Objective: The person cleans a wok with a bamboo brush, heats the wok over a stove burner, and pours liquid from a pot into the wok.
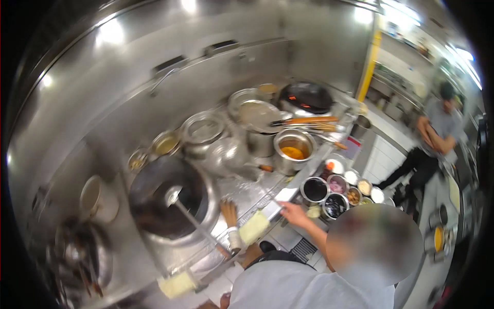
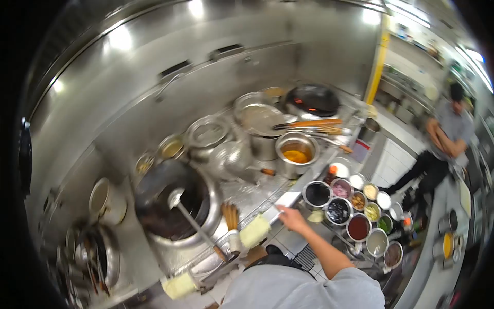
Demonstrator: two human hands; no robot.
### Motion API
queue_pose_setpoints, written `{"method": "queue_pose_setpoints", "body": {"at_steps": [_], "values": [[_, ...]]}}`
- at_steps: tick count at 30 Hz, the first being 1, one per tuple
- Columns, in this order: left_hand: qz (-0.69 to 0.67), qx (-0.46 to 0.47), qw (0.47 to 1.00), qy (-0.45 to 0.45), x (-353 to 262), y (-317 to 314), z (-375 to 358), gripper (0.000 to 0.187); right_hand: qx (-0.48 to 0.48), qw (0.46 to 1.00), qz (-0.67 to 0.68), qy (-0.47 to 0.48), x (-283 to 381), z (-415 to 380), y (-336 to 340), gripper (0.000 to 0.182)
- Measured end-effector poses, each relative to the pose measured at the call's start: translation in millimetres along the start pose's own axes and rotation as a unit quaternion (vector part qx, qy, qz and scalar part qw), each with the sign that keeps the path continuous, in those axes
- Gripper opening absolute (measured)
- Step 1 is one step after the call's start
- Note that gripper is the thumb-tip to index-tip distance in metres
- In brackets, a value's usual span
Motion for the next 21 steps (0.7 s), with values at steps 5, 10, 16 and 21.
{"method": "queue_pose_setpoints", "body": {"at_steps": [5, 10, 16, 21], "values": [[0.125, 0.063, 0.987, -0.077, -71.0, 2.2, 40.4, 0.036, -0.032, 0.998, -0.044, -0.034, 30.7, -70.5, 20.1, 0.045], [0.224, 0.105, 0.958, -0.142, -145.1, -2.7, 51.0, 0.036, -0.079, 0.987, -0.121, -0.07, 48.6, -112.1, 41.1, 0.043], [0.275, 0.123, 0.935, -0.188, -187.4, -27.0, 32.9, 0.035, -0.084, 0.983, -0.16, -0.043, 16.9, -112.7, 35.6, 0.039], [0.304, 0.118, 0.923, -0.206, -197.3, -46.1, 6.7, 0.035, -0.081, 0.986, -0.13, -0.07, 11.2, -131.4, 43.4, 0.037]]}}
Point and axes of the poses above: each hand's wrist, its own z-axis towards the middle knuckle, its own y-axis out of the back of the hand, x = y × z, the point moved 8 cm from there along z, towards the middle knuckle, and after that the axes turned 8 degrees about z, right-handed, at the moved point
